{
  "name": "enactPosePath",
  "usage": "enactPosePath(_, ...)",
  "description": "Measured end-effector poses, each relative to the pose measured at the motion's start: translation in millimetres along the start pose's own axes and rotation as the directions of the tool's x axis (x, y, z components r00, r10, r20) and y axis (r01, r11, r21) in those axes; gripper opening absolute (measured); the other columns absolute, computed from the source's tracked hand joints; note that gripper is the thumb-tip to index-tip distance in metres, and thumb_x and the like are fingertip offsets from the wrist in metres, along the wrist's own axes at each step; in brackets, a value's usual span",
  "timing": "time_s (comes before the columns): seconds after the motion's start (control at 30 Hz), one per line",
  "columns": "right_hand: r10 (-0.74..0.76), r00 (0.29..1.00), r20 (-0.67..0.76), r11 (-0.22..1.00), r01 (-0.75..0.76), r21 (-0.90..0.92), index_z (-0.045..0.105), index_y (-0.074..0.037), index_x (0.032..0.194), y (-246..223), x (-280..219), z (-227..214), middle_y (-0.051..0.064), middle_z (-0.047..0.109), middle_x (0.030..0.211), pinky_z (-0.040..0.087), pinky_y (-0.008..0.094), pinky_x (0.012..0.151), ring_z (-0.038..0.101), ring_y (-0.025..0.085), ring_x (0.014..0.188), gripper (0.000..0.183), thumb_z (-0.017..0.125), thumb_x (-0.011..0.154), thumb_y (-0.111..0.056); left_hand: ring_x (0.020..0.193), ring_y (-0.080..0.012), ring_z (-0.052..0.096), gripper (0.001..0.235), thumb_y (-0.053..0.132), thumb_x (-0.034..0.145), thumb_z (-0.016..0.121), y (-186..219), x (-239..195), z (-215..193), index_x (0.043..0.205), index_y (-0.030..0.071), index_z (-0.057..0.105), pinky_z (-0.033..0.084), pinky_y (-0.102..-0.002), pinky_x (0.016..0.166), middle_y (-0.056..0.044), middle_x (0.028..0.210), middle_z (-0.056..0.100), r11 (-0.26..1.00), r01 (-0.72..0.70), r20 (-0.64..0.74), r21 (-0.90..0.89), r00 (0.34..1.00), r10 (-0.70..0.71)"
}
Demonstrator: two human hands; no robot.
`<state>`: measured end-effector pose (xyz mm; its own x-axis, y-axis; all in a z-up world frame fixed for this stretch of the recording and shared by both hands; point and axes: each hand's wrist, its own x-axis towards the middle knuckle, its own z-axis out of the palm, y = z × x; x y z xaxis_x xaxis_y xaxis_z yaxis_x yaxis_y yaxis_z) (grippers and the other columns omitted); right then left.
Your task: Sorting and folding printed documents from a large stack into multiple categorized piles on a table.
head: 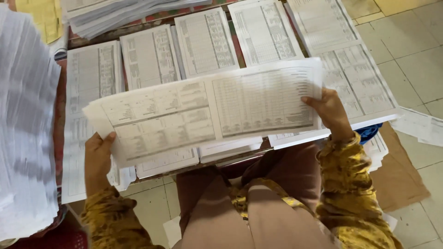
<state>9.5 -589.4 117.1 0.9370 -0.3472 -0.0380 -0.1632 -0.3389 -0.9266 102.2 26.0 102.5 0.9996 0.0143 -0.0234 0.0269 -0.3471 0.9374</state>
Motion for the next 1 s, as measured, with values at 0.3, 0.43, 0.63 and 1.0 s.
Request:
enactPosePath(0.3, 0.332, 0.941, 0.060, 0.925, -0.313, -0.214, 0.048, -0.004, 0.150, 109, 36, 10, 0.037, 0.068, 0.115, 0.053, 0.054, 0.091, 0.067, 0.042, 0.112, 0.063, 0.076, 0.096, -0.020, 0.105, -0.0509, 0.062, 0.066, 0.019, 0.098, 0.073, -115, 29, 16, 0.147, -0.017, 0.048, 0.048, -0.067, 0.091, -0.041, 0.122, 0.062, 0.897, 0.441, 0.182, 0.008, 0.882, -0.435)
enactPosePath(0.43, 0.366, 0.930, 0.024, 0.901, -0.348, -0.259, 0.047, -0.012, 0.151, 113, 35, 17, 0.037, 0.066, 0.123, 0.054, 0.054, 0.094, 0.066, 0.043, 0.118, 0.060, 0.074, 0.099, -0.025, 0.119, -0.0519, 0.057, 0.085, 0.029, 0.096, 0.075, -96, 26, 14, 0.155, -0.017, 0.034, 0.043, -0.069, 0.099, -0.042, 0.131, 0.055, 0.861, 0.503, 0.157, 0.071, 0.847, -0.508)
enactPosePath(0.63, 0.307, 0.940, 0.150, 0.919, -0.252, -0.304, 0.044, 0.003, 0.154, 115, 44, 29, 0.045, 0.062, 0.126, 0.050, 0.060, 0.101, 0.061, 0.052, 0.124, 0.058, 0.064, 0.102, -0.014, 0.100, -0.0438, 0.065, 0.064, 0.028, 0.101, 0.073, -87, 25, 16, 0.147, -0.011, 0.052, 0.051, -0.066, 0.089, -0.033, 0.116, 0.066, 0.863, 0.499, 0.224, 0.074, 0.835, -0.502)
enactPosePath(1.0, 0.030, 0.984, 0.176, 0.998, -0.019, -0.064, 0.068, -0.008, 0.104, 45, 12, 18, 0.008, 0.064, 0.080, 0.051, 0.033, 0.062, 0.057, 0.017, 0.073, 0.010, 0.066, 0.097, -0.015, 0.119, -0.0416, 0.058, 0.057, 0.012, 0.105, 0.060, -67, 13, 2, 0.154, -0.012, 0.042, 0.047, -0.066, 0.100, -0.032, 0.136, 0.059, 0.963, 0.219, 0.170, -0.157, 0.967, -0.192)
